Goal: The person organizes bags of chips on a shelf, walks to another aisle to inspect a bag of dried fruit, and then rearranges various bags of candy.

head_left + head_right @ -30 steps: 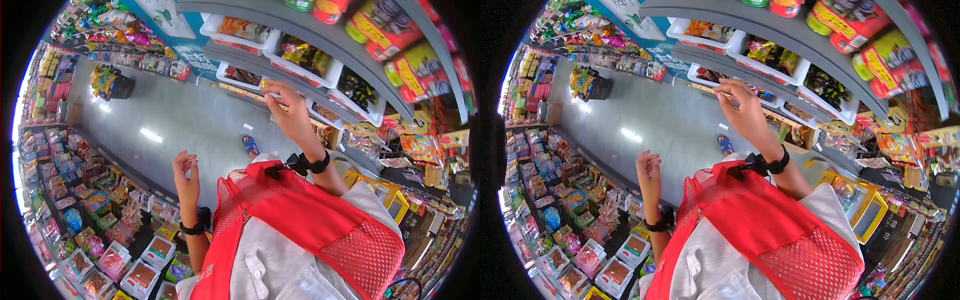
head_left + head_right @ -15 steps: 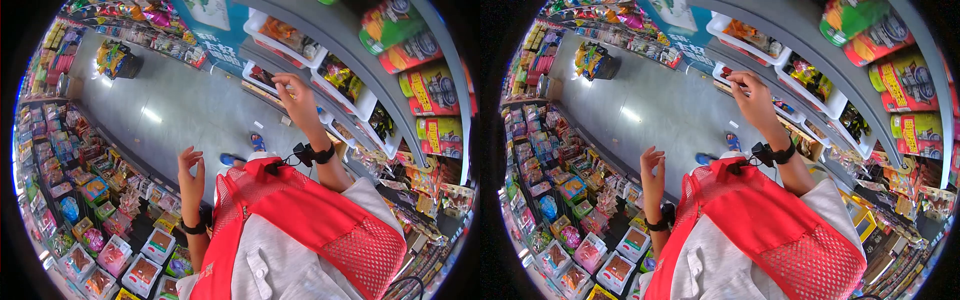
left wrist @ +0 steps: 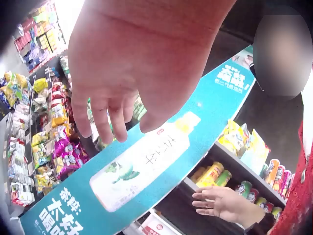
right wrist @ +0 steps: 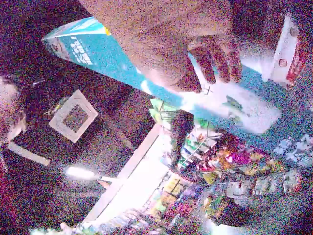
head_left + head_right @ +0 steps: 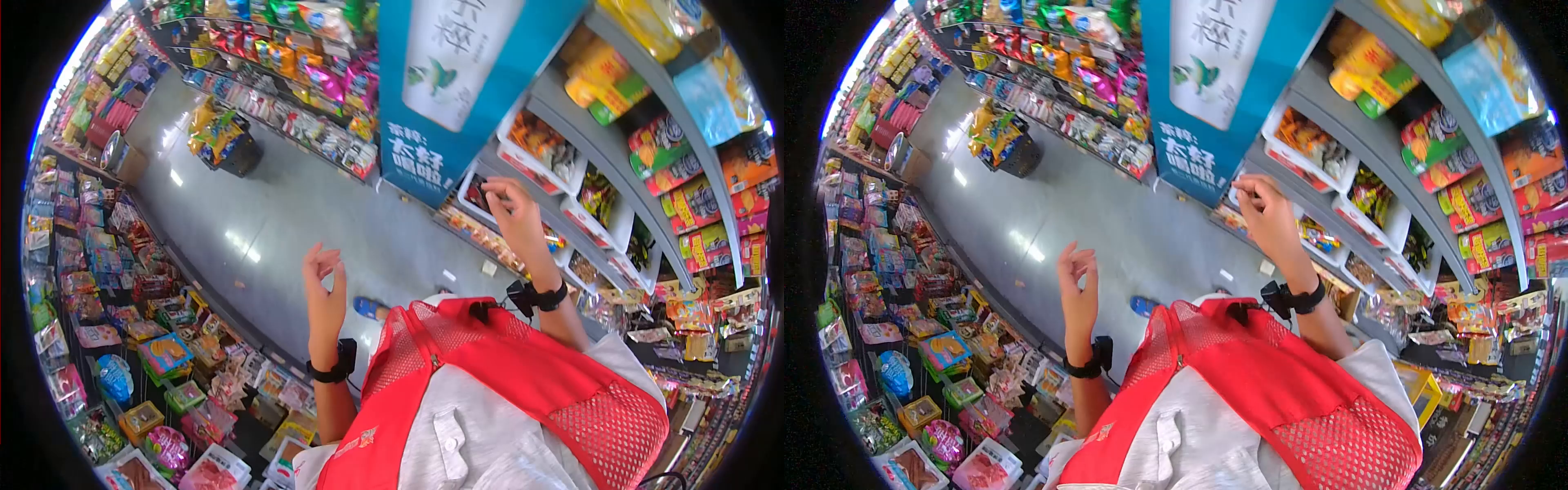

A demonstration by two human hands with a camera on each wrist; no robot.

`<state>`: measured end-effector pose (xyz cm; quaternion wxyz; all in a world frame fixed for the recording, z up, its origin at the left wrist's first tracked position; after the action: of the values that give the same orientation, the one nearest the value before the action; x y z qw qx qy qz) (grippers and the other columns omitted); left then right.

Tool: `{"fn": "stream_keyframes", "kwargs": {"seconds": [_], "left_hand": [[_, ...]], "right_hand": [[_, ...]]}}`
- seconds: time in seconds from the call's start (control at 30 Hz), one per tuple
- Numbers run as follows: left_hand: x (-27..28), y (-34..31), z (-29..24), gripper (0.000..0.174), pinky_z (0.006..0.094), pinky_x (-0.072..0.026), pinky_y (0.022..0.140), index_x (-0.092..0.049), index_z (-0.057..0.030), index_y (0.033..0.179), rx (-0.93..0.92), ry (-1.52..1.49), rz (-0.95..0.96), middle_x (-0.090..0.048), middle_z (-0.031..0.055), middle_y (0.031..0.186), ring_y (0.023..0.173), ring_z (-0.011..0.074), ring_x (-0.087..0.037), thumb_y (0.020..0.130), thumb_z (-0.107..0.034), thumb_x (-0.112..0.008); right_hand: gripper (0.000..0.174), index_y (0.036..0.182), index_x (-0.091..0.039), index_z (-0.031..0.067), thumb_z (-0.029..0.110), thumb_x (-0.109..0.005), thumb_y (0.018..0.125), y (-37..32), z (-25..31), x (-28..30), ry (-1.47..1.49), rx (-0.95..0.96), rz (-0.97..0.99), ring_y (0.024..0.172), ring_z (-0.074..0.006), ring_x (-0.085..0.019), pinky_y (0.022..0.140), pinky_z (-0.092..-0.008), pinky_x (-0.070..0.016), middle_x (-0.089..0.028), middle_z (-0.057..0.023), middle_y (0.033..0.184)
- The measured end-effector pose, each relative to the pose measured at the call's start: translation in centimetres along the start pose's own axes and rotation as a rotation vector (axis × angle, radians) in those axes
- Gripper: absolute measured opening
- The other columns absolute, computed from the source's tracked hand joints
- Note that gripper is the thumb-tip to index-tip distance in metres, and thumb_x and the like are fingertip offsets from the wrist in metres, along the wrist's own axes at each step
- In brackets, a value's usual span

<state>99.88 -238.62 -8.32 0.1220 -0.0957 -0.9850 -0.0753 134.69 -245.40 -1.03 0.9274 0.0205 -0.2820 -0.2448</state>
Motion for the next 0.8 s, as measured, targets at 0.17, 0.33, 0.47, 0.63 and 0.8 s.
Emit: {"fn": "stream_keyframes", "kwargs": {"seconds": [0.17,0.33,0.47,0.63,0.8], "left_hand": [[9.2,1.1,3.0,0.040,0.0332,-0.0484,0.097,-0.047,-0.0029,0.137,0.064,0.001,-0.188,-0.060,0.0123,0.125,0.113,0.0196,-0.060,0.099,-0.004,-0.060],[15.3,0.5,6.5,0.041,0.0377,-0.0473,0.098,-0.052,-0.0029,0.131,0.125,0.079,-0.248,-0.061,0.0118,0.125,0.115,0.0227,-0.059,0.093,-0.007,-0.066],[17.5,0.9,8.1,0.041,0.0399,-0.0462,0.100,-0.056,-0.0034,0.128,0.149,0.105,-0.268,-0.062,0.0116,0.127,0.119,0.0246,-0.059,0.089,-0.007,-0.069],[20.2,3.9,7.5,0.040,0.0409,-0.0441,0.103,-0.058,-0.0030,0.126,0.134,0.230,-0.287,-0.062,0.0116,0.125,0.120,0.0259,-0.058,0.088,-0.009,-0.070],[24.6,8.0,8.2,0.035,0.0406,-0.0423,0.105,-0.060,-0.0031,0.123,0.181,0.285,-0.418,-0.062,0.0114,0.123,0.121,0.0256,-0.057,0.089,-0.008,-0.067]], "right_hand": [[0.028,0.122,-0.064,0.0018,0.017,-0.066,0.098,1.3,4.9,-6.9,0.032,-0.003,0.070,0.101,-0.0240,-0.068,0.077,-0.0332,-0.0574,-0.066,-0.0125,0.122],[0.046,0.133,-0.054,0.0004,0.025,-0.068,0.097,3.1,7.4,-12.4,0.029,0.052,0.138,0.108,-0.0257,-0.066,0.088,-0.0366,-0.0546,-0.062,-0.0155,0.131],[0.051,0.136,-0.051,0.0022,0.030,-0.068,0.097,5.8,8.6,-16.4,0.027,0.092,0.188,0.111,-0.0266,-0.065,0.091,-0.0376,-0.0530,-0.061,-0.0158,0.133],[0.054,0.136,-0.050,0.0028,0.037,-0.067,0.098,10.7,9.0,-23.0,0.082,0.127,0.261,0.112,-0.0292,-0.064,0.092,-0.0388,-0.0530,-0.060,-0.0169,0.132],[0.056,0.137,-0.049,0.0027,0.038,-0.066,0.098,17.3,10.9,-31.5,0.188,0.173,0.380,0.110,-0.0303,-0.067,0.092,-0.0388,-0.0531,-0.060,-0.0180,0.132]]}}
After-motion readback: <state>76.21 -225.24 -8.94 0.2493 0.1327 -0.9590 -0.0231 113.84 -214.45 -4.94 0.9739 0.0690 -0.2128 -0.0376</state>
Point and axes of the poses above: each hand's wrist, its own y-axis towards the middle knuckle, its own x-axis out of the back of the hand, z = x × y, the point moved 4 cm from there along y, towards the middle knuckle
